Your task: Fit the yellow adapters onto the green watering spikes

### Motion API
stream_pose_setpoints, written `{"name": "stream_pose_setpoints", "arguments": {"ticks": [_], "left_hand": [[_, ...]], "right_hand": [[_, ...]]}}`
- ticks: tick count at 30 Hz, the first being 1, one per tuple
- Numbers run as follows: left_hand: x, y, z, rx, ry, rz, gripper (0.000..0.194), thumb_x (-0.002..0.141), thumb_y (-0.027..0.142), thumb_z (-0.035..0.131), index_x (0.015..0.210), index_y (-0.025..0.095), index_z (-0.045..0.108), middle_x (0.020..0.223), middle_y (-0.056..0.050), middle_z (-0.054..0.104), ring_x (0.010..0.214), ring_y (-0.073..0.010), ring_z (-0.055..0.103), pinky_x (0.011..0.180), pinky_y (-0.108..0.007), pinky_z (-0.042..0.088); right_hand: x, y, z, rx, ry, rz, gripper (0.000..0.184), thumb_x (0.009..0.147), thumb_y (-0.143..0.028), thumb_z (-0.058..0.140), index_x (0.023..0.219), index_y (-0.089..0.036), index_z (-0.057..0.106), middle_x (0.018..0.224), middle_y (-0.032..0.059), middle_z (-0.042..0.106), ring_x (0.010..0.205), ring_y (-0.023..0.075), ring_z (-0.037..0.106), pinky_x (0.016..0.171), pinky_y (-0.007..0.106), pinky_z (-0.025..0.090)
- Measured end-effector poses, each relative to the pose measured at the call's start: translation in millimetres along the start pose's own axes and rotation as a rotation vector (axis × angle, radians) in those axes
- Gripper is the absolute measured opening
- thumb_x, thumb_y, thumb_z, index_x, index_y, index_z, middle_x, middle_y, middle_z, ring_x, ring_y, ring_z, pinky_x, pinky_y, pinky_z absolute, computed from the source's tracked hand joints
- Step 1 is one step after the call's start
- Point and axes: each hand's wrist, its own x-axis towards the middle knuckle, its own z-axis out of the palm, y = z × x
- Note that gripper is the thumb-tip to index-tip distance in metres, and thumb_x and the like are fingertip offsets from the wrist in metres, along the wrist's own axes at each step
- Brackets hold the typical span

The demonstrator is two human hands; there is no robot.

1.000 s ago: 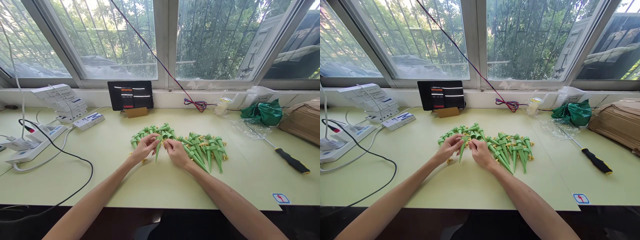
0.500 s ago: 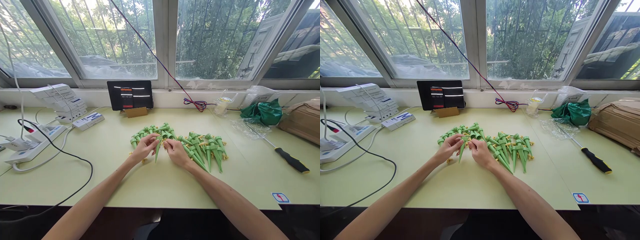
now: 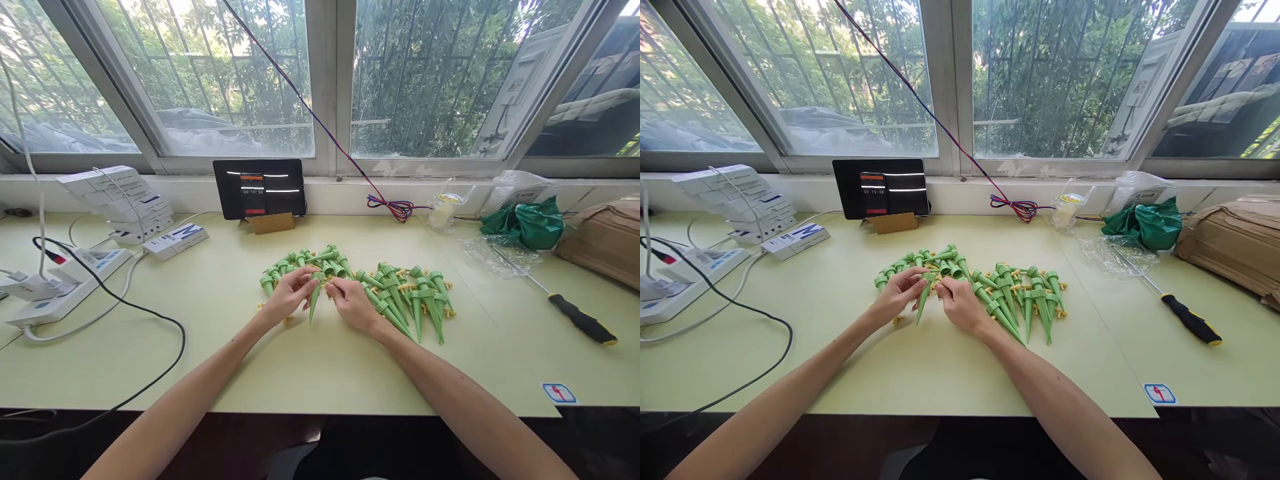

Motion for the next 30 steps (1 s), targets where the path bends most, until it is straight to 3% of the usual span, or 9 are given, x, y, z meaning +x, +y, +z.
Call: {"name": "stream_pose_setpoints", "arguments": {"ticks": [30], "left_hand": [[-1.9, 3.5, 3.4, 0.01, -0.004, -0.023, 0.03, 0.091, 0.042, 0.064, 0.108, 0.018, 0.06, 0.062, 0.004, 0.054, 0.047, -0.0084, 0.048, 0.046, -0.022, 0.044]], "right_hand": [[-0.1, -2.3, -3.2, -0.038, -0.012, -0.039, 0.032, 0.096, -0.032, 0.045, 0.066, -0.021, 0.047, 0.06, -0.0023, 0.048, 0.055, 0.0129, 0.039, 0.057, 0.026, 0.032]]}}
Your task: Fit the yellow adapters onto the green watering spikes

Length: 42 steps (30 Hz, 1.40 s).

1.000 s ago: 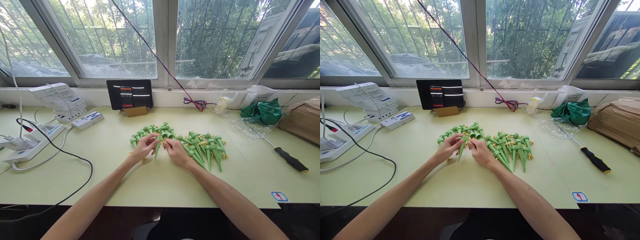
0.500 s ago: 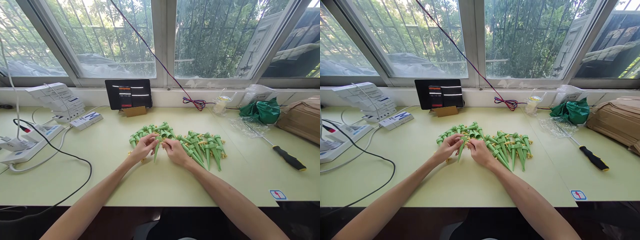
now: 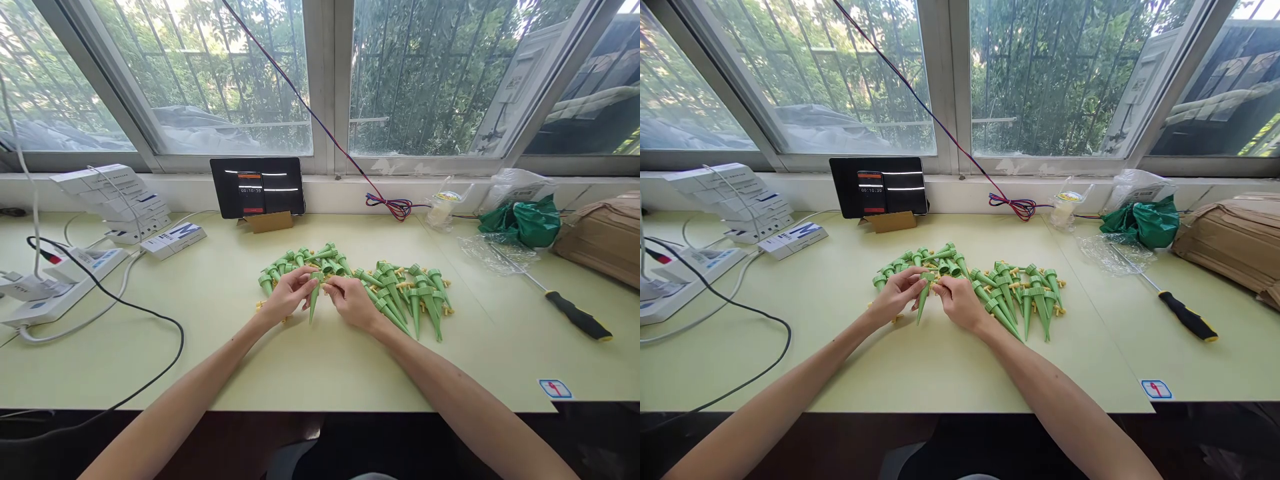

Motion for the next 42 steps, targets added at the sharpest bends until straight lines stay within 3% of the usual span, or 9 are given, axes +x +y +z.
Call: {"name": "stream_pose_setpoints", "arguments": {"ticks": [10, 24, 36, 42], "left_hand": [[-0.2, -3.1, -1.4, 0.014, -0.004, -0.017, 0.031, 0.092, 0.043, 0.063, 0.11, 0.018, 0.059, 0.062, 0.004, 0.055, 0.046, -0.0086, 0.047, 0.046, -0.023, 0.044], [-1.3, 0.1, 2.6, -0.043, 0.01, -0.035, 0.032, 0.092, 0.044, 0.063, 0.109, 0.018, 0.059, 0.059, 0.006, 0.052, 0.045, -0.008, 0.046, 0.045, -0.022, 0.043], [-0.5, -2.8, 2.4, -0.041, 0.021, -0.026, 0.034, 0.089, 0.043, 0.066, 0.109, 0.017, 0.059, 0.063, 0.004, 0.056, 0.046, -0.0079, 0.047, 0.046, -0.023, 0.045], [-0.6, -3.2, 2.6, -0.058, 0.022, -0.042, 0.034, 0.089, 0.045, 0.065, 0.11, 0.018, 0.06, 0.06, 0.005, 0.055, 0.044, -0.0077, 0.047, 0.045, -0.022, 0.044]], "right_hand": [[0.5, 7.4, 1.6, 0.004, -0.027, 0.011, 0.034, 0.098, -0.031, 0.04, 0.067, -0.02, 0.049, 0.06, -0.0019, 0.05, 0.057, 0.0129, 0.044, 0.06, 0.026, 0.033], [-1.0, 3.6, 0.2, 0.002, 0.009, -0.05, 0.031, 0.097, -0.029, 0.044, 0.068, -0.02, 0.048, 0.059, -0.0032, 0.045, 0.054, 0.0116, 0.037, 0.058, 0.025, 0.031], [2.0, 0.7, 1.8, 0.212, -0.08, 0.154, 0.033, 0.097, -0.033, 0.043, 0.067, -0.02, 0.048, 0.049, -0.0046, 0.043, 0.05, 0.0126, 0.04, 0.055, 0.025, 0.034], [0.9, -1.1, 1.1, 0.079, -0.02, 0.055, 0.031, 0.096, -0.03, 0.043, 0.067, -0.02, 0.048, 0.056, -0.0032, 0.047, 0.053, 0.0122, 0.04, 0.059, 0.025, 0.033]]}}
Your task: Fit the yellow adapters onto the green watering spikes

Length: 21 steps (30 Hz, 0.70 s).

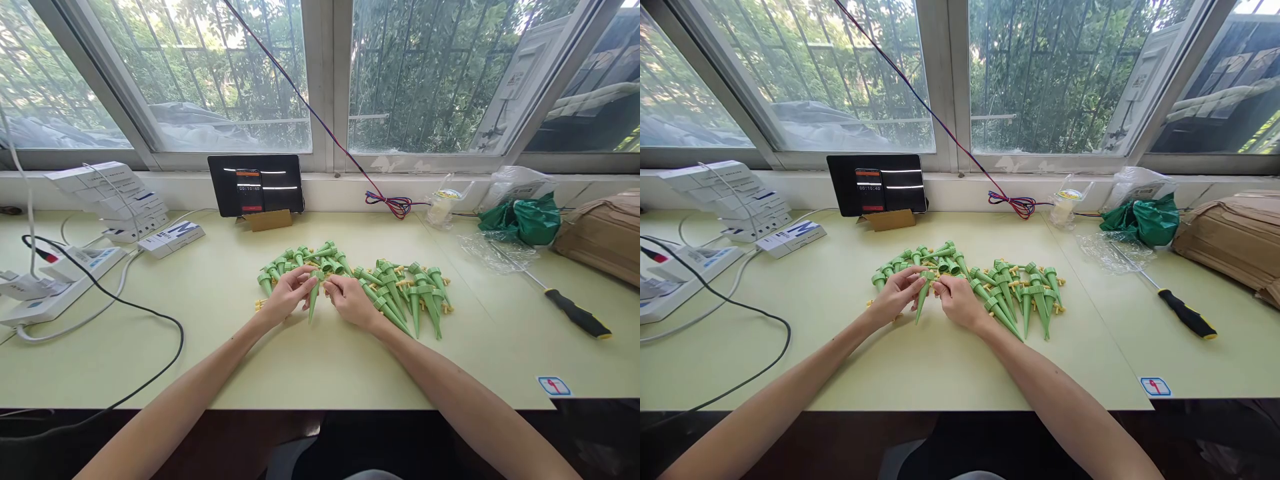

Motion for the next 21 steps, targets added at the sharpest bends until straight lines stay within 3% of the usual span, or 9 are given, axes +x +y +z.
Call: {"name": "stream_pose_setpoints", "arguments": {"ticks": [5, 12, 21], "left_hand": [[0.4, -1.6, 0.0, -0.013, 0.016, -0.011, 0.034, 0.09, 0.045, 0.064, 0.112, 0.019, 0.06, 0.061, 0.005, 0.055, 0.044, -0.0069, 0.045, 0.044, -0.021, 0.042], [0.1, -1.6, -0.4, 0.009, 0.018, 0.009, 0.034, 0.089, 0.044, 0.066, 0.111, 0.019, 0.061, 0.061, 0.005, 0.054, 0.045, -0.0077, 0.047, 0.044, -0.021, 0.044], [1.9, -5.9, -1.6, -0.05, 0.023, -0.06, 0.035, 0.088, 0.047, 0.066, 0.11, 0.02, 0.061, 0.062, 0.005, 0.056, 0.042, -0.0061, 0.044, 0.04, -0.019, 0.041]], "right_hand": [[-1.2, -1.1, -0.1, -0.011, 0.026, -0.036, 0.03, 0.096, -0.03, 0.043, 0.068, -0.02, 0.048, 0.058, -0.0032, 0.046, 0.054, 0.0118, 0.039, 0.059, 0.025, 0.032], [0.2, 5.1, 4.1, 0.287, -0.085, 0.166, 0.032, 0.096, -0.038, 0.043, 0.069, -0.021, 0.046, 0.048, -0.0073, 0.036, 0.044, 0.0106, 0.032, 0.048, 0.024, 0.029], [-1.1, -3.8, -0.9, 0.006, 0.025, -0.017, 0.031, 0.096, -0.031, 0.043, 0.067, -0.02, 0.048, 0.058, -0.0032, 0.045, 0.054, 0.0115, 0.039, 0.058, 0.026, 0.033]]}}
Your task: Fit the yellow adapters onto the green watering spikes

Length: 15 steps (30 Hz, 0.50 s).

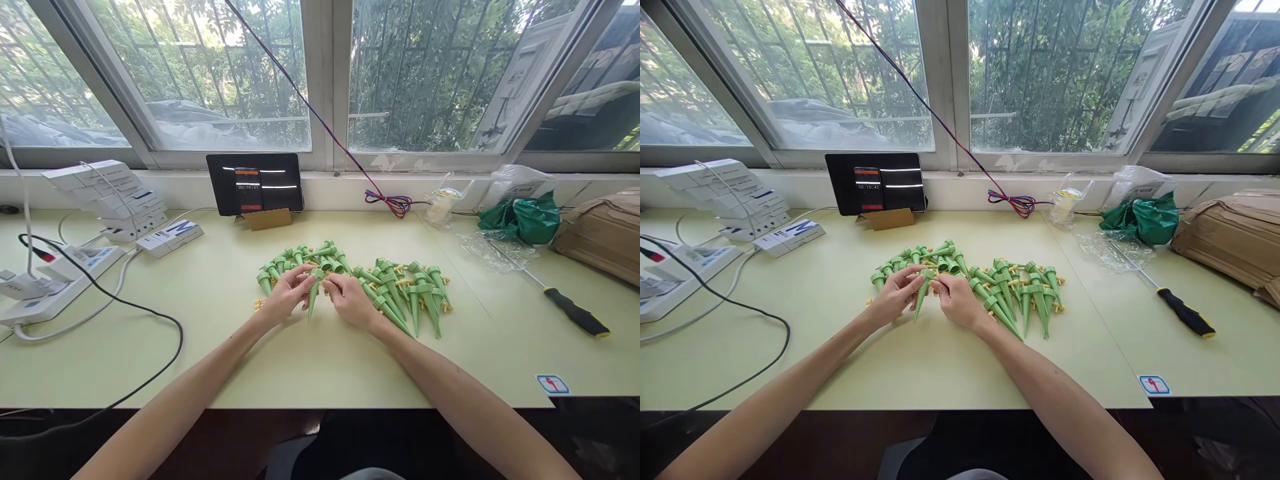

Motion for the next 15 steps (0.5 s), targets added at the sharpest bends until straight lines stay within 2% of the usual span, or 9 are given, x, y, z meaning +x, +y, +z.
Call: {"name": "stream_pose_setpoints", "arguments": {"ticks": [3, 8, 15], "left_hand": [[-0.4, 0.1, -0.3, 0.016, -0.004, 0.018, 0.034, 0.089, 0.046, 0.066, 0.111, 0.02, 0.061, 0.063, 0.004, 0.057, 0.043, -0.006, 0.045, 0.041, -0.019, 0.042], [-0.9, 0.4, -1.2, 0.034, -0.005, 0.043, 0.036, 0.087, 0.045, 0.068, 0.112, 0.02, 0.062, 0.061, 0.005, 0.055, 0.044, -0.007, 0.046, 0.042, -0.02, 0.043], [0.7, -2.0, -0.3, -0.045, -0.012, -0.02, 0.036, 0.087, 0.047, 0.067, 0.11, 0.019, 0.06, 0.066, 0.003, 0.06, 0.043, -0.0059, 0.044, 0.041, -0.02, 0.043]], "right_hand": [[0.4, 3.1, 1.9, 0.06, -0.021, 0.042, 0.032, 0.095, -0.033, 0.044, 0.067, -0.02, 0.048, 0.055, -0.0042, 0.044, 0.052, 0.0111, 0.038, 0.056, 0.025, 0.032], [1.2, 10.9, 5.8, 0.29, -0.122, 0.193, 0.031, 0.096, -0.039, 0.043, 0.071, -0.021, 0.046, 0.046, -0.0084, 0.034, 0.042, 0.0099, 0.03, 0.047, 0.024, 0.028], [0.5, -0.2, 0.0, 0.025, -0.015, 0.027, 0.032, 0.095, -0.034, 0.043, 0.067, -0.02, 0.048, 0.056, -0.0033, 0.044, 0.054, 0.0121, 0.04, 0.057, 0.026, 0.033]]}}
